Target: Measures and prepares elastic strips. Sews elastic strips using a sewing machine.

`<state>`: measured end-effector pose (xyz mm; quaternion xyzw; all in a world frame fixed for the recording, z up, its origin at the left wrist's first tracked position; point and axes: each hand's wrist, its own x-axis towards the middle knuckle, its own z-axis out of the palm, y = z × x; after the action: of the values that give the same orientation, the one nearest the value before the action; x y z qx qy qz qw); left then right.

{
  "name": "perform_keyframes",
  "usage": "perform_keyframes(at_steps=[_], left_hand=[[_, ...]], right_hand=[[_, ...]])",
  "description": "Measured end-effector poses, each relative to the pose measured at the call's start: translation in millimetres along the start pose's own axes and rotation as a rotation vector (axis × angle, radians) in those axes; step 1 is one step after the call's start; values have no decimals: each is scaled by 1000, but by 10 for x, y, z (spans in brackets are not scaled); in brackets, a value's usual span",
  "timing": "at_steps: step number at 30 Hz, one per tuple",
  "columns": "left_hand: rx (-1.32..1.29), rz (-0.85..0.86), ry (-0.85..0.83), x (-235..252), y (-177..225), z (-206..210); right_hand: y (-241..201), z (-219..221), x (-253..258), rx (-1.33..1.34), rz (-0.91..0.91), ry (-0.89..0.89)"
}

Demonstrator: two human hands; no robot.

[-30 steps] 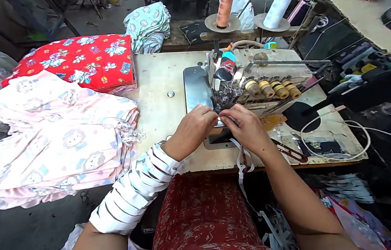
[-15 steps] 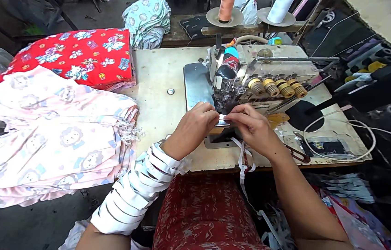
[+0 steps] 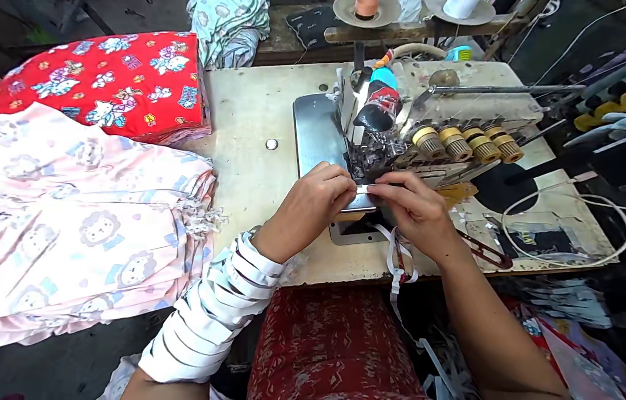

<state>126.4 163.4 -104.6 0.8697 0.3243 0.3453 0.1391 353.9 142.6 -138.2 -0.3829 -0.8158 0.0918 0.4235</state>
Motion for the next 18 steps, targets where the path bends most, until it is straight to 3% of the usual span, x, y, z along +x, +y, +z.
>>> perform_keyframes(at_steps=[12, 18], left_hand=[[-20, -30, 30, 61, -69, -12], [-33, -12, -8, 92, -138, -25]], right_hand=[[-103, 25, 69, -292, -25, -11], [-152, 90, 48, -295, 32, 18]])
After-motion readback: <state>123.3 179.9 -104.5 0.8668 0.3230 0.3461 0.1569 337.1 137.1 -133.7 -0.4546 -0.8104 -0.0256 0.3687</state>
